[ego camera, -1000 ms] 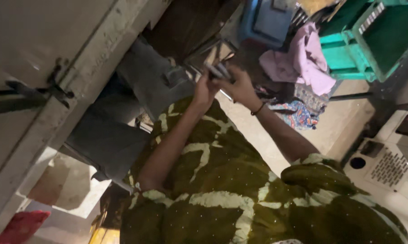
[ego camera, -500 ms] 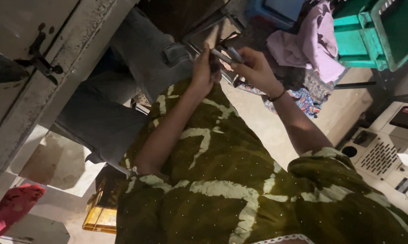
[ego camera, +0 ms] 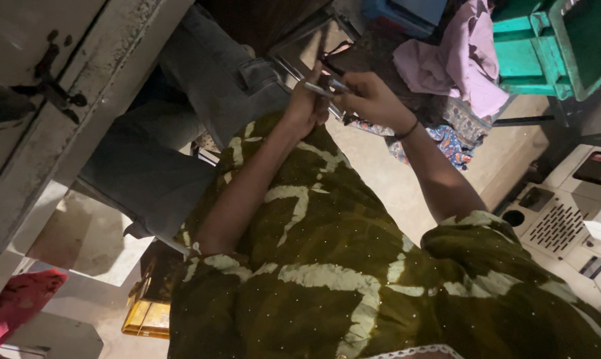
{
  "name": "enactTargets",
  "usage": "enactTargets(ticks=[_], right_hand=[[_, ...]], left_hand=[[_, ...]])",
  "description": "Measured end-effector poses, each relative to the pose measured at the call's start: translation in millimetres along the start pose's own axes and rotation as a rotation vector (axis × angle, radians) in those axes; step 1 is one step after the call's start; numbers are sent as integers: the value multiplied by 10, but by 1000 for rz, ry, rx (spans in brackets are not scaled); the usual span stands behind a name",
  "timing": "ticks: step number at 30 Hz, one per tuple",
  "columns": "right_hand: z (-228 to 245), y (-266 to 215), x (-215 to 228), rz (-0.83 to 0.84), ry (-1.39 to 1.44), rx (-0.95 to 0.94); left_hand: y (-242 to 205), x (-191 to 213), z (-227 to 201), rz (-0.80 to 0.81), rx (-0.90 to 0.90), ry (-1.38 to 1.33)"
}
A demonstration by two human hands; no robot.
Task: The person opens a white appliance door and uses a metal tool to adjust internal components. They then wipe the exterior with a pink cloth and continue adjusting parts inside the appliance.
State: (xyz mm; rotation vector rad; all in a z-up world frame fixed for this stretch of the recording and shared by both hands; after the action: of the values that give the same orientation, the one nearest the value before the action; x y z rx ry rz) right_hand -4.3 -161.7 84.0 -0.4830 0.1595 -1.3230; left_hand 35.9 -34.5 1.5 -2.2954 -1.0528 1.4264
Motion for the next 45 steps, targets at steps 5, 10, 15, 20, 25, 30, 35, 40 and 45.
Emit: enactTargets(ticks=[5, 10, 15, 20, 25, 30, 35, 40, 45], right_hand=[[-4, 24, -3, 15, 47, 12], [109, -71, -15, -24, 268, 41], [221, -96, 46, -186, 103, 67], [192, 21, -44, -331, 52, -22], [290, -2, -244, -278, 9, -21], [600, -116, -187, -282, -391, 23], [764, -181, 30, -380, -508, 159], [669, -136, 65, -192, -302, 238], [648, -82, 76, -182, -360, 170]], left_hand=[[44, 31, 31, -12, 13, -15], [102, 101, 133, -96, 59, 50], [157, 185, 126, -164, -91, 37], [156, 120, 19, -44, -194, -201], [179, 166, 62, -67, -191, -195], [208, 234, 143, -129, -136, -215], [139, 176, 120, -9, -96, -315], [115, 175, 200, -80, 83, -311], [81, 77, 158, 86, -30, -227]])
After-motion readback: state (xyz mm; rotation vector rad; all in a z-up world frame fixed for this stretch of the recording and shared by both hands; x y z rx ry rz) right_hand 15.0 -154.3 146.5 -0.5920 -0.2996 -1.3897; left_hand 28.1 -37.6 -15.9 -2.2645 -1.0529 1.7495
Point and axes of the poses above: each hand's wrist, its own y-axis towards the middle knuckle, its own x-axis out of the back of the hand, z = x × y, the point moved 6 cm from there along y, towards the middle knuckle, and after that the axes turned 3 degrees about y, right-handed, at the moved point
